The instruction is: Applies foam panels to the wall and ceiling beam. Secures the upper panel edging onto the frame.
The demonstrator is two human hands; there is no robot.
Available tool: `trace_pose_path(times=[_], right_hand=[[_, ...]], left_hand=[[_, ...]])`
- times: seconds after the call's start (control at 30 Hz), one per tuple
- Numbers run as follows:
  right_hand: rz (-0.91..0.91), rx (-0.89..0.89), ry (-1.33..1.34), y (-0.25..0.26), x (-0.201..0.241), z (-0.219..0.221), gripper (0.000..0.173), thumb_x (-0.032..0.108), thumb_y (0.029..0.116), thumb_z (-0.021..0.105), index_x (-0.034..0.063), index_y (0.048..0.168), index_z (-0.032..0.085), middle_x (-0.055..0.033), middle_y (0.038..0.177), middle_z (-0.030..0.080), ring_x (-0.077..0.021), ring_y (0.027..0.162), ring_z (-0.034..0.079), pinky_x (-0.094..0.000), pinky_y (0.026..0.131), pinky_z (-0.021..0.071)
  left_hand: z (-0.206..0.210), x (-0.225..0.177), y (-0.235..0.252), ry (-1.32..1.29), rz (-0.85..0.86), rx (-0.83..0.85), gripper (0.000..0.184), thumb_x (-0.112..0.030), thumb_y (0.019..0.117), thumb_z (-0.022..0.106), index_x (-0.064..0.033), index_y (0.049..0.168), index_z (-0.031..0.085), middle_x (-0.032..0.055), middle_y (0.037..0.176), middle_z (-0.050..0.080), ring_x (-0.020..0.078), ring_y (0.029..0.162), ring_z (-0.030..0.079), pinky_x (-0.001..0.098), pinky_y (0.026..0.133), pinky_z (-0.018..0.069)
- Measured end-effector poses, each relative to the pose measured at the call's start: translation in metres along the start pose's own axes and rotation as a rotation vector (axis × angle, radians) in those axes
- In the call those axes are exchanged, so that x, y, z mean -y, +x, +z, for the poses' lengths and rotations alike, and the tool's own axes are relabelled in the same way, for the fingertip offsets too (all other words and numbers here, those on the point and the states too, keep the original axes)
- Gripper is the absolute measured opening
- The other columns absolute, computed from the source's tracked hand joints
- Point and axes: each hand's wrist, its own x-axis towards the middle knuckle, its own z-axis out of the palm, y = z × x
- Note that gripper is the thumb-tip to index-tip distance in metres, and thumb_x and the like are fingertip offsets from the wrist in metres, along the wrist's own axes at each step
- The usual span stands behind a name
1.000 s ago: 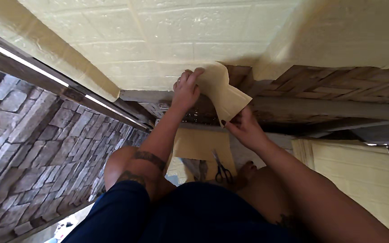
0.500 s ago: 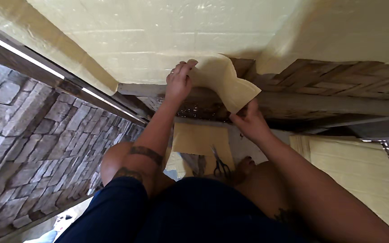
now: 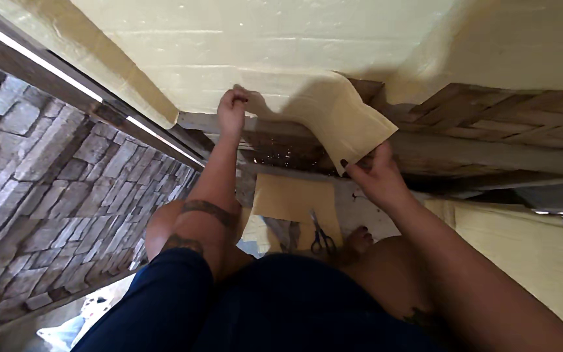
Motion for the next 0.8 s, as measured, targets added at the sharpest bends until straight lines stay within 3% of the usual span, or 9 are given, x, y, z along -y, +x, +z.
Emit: trace_pose_path(times=[0.1,0.17,0.27,0.33,0.47,0.63,0.8], right_hand=[[-0.024,0.008,0.014,-0.005,0.004,-0.002,0.075,0.016,0.0982,0.067,0.0098,0.157,0.021,-0.0196,0.136,0.057,-0.0255,0.107,0.069,-0.0463,0.090,0.0582],[-0.061,0.021,0.031,-0.007,0.002,0.000,0.074,0.016,0.0975,0.066,0.0098,0.156,0.021,-0.0175,0.134,0.058,-0.0226,0.107,0.069,-0.0431,0.090,0.0590],[-0.083,0.043,0.058,-0.012,0.000,0.003,0.074,0.017,0.0953,0.068,0.0113,0.155,0.025,-0.0143,0.132,0.060,-0.0197,0.106,0.069,-0.0403,0.089,0.0603],[-0.075,0.070,0.041,-0.017,-0.002,0.005,0.075,0.019,0.0946,0.069,0.0112,0.156,0.025,-0.0139,0.135,0.058,-0.0188,0.112,0.067,-0.0395,0.093,0.0589],[-0.122,0.090,0.020,-0.026,-0.005,0.014,0.075,0.024,0.0930,0.067,0.0081,0.154,0.028,-0.0135,0.135,0.059,-0.0163,0.114,0.067,-0.0363,0.094,0.0591],[-0.143,0.085,0.035,-0.037,0.002,0.024,0.079,0.024,0.0920,0.069,0.0067,0.155,0.024,-0.0138,0.136,0.058,-0.0146,0.115,0.066,-0.0320,0.095,0.0587],[-0.165,0.099,0.100,-0.050,0.010,0.033,0.077,0.024,0.0921,0.068,0.0055,0.153,0.025,-0.0113,0.132,0.060,-0.0133,0.113,0.067,-0.0305,0.093,0.0596]], left_hand=[[-0.004,0.023,-0.002,-0.129,-0.171,-0.079,0.037,-0.012,0.1031,0.042,0.0009,0.134,0.057,0.0193,0.132,0.062,0.0278,0.119,0.062,0.0462,0.098,0.0522],[-0.001,0.030,-0.005,-0.162,-0.165,-0.074,0.039,-0.012,0.1028,0.046,0.0024,0.138,0.054,0.0213,0.135,0.060,0.0281,0.122,0.060,0.0452,0.101,0.0505],[0.004,0.028,-0.008,-0.189,-0.130,-0.083,0.041,-0.010,0.0989,0.051,0.0038,0.137,0.054,0.0217,0.134,0.060,0.0265,0.122,0.060,0.0409,0.102,0.0502],[0.005,0.022,-0.010,-0.199,-0.118,-0.083,0.039,-0.010,0.0994,0.053,0.0033,0.136,0.056,0.0208,0.133,0.061,0.0256,0.120,0.061,0.0397,0.101,0.0514],[0.007,0.014,-0.013,-0.235,-0.101,-0.060,0.040,-0.010,0.0980,0.057,0.0032,0.136,0.056,0.0215,0.128,0.063,0.0265,0.115,0.063,0.0408,0.096,0.0534],[0.008,0.015,-0.011,-0.242,-0.124,-0.034,0.043,-0.011,0.0968,0.061,0.0010,0.137,0.055,0.0213,0.133,0.061,0.0280,0.115,0.064,0.0432,0.095,0.0545],[0.007,0.015,-0.010,-0.248,-0.098,-0.008,0.044,-0.008,0.0955,0.062,0.0049,0.137,0.053,0.0251,0.133,0.059,0.0297,0.115,0.063,0.0422,0.095,0.0548]])
